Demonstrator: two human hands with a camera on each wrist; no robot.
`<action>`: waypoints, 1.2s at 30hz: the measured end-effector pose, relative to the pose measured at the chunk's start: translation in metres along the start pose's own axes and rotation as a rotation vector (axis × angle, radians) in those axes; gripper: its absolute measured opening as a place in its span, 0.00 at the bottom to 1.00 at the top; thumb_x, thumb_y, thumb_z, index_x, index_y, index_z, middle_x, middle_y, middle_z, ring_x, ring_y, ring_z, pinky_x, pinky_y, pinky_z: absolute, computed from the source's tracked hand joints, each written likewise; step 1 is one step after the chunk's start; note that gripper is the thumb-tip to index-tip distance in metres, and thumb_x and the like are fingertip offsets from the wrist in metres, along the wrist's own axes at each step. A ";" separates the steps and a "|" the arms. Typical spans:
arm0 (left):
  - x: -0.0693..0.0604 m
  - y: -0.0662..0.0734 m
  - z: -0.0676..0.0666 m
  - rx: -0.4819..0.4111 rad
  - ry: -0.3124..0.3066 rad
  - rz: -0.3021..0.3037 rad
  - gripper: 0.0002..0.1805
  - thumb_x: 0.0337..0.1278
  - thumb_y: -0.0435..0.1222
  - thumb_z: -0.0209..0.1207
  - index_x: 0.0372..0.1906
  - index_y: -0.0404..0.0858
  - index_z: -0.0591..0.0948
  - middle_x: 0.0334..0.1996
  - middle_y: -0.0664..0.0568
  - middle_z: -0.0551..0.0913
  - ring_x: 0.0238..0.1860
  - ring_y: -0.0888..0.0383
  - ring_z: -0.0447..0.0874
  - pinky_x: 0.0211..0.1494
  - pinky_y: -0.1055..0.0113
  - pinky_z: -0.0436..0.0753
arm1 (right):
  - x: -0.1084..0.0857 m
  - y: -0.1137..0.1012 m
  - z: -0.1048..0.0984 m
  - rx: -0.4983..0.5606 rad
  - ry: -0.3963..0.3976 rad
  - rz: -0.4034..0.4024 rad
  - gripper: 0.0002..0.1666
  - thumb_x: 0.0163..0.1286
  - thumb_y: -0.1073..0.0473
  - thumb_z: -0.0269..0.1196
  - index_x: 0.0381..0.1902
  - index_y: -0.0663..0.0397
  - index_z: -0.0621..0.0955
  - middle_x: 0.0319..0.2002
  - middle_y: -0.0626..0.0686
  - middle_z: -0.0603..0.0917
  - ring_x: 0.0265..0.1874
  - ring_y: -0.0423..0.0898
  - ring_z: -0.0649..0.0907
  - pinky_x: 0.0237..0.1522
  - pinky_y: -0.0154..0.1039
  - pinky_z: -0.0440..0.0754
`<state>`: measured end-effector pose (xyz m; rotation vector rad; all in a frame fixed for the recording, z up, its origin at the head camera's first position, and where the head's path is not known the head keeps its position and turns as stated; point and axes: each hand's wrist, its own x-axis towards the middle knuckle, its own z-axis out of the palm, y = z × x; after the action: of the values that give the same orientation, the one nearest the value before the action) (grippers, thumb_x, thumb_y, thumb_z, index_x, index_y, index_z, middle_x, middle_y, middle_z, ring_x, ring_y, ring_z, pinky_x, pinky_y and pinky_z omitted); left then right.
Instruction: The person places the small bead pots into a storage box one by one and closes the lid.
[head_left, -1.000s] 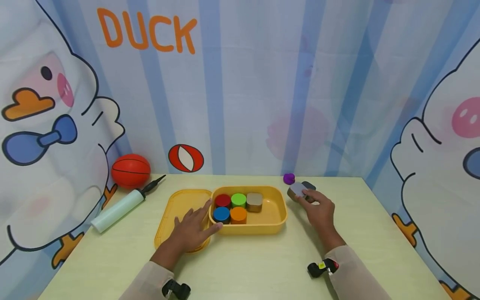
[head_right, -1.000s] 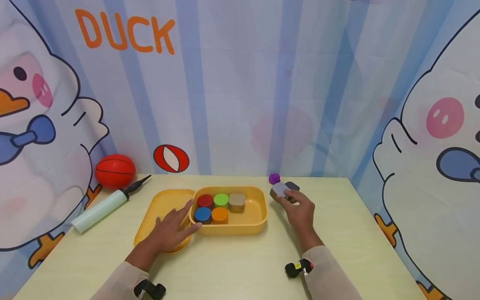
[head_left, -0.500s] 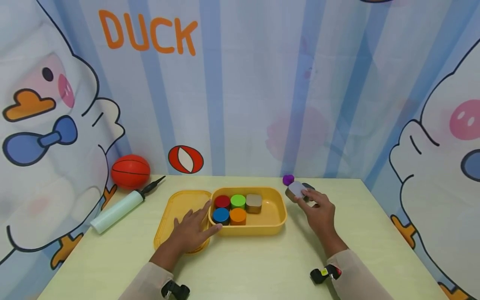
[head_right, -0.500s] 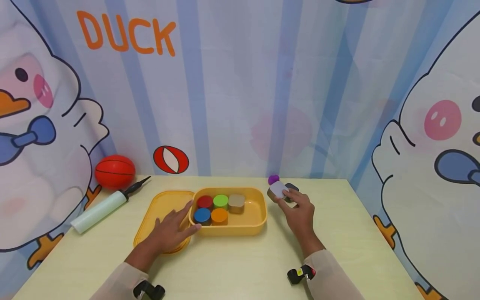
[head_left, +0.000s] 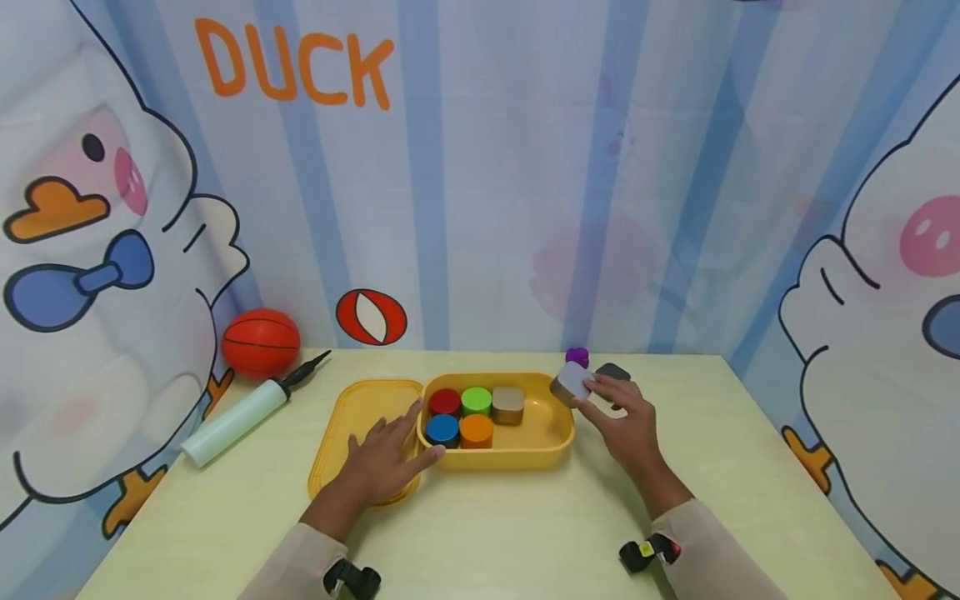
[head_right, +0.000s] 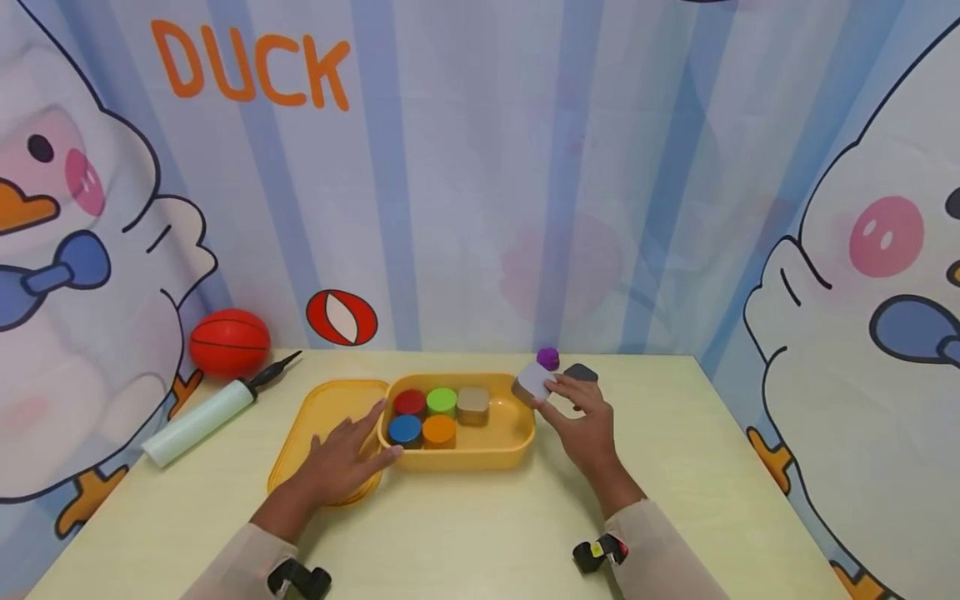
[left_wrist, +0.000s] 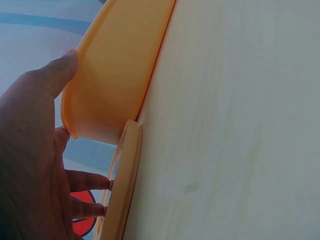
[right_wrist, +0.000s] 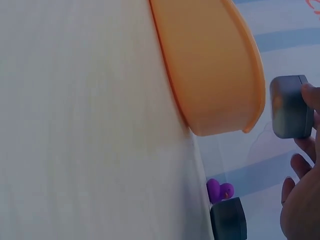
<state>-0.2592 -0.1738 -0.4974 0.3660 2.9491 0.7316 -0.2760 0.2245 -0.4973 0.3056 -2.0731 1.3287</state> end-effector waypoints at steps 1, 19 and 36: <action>0.000 0.001 0.000 -0.001 0.001 0.000 0.53 0.71 0.76 0.48 0.91 0.60 0.47 0.87 0.45 0.63 0.87 0.27 0.52 0.78 0.11 0.38 | 0.000 -0.002 0.001 -0.001 -0.021 -0.002 0.22 0.62 0.65 0.82 0.55 0.56 0.93 0.61 0.61 0.91 0.56 0.29 0.78 0.47 0.33 0.75; 0.001 0.001 0.001 0.006 -0.001 -0.003 0.54 0.70 0.77 0.48 0.91 0.61 0.47 0.87 0.45 0.63 0.87 0.27 0.52 0.78 0.12 0.39 | -0.003 -0.008 0.019 0.021 -0.315 -0.065 0.21 0.60 0.67 0.82 0.52 0.58 0.94 0.56 0.61 0.93 0.57 0.53 0.84 0.61 0.35 0.79; 0.000 0.001 0.000 -0.013 0.003 0.011 0.53 0.71 0.75 0.49 0.91 0.61 0.47 0.88 0.45 0.63 0.87 0.26 0.52 0.78 0.11 0.39 | 0.002 -0.008 0.030 0.063 -0.493 0.054 0.18 0.66 0.63 0.79 0.54 0.55 0.94 0.54 0.59 0.94 0.68 0.65 0.86 0.76 0.68 0.76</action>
<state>-0.2589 -0.1736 -0.4967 0.3806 2.9460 0.7527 -0.2853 0.1953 -0.4982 0.6645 -2.4542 1.4613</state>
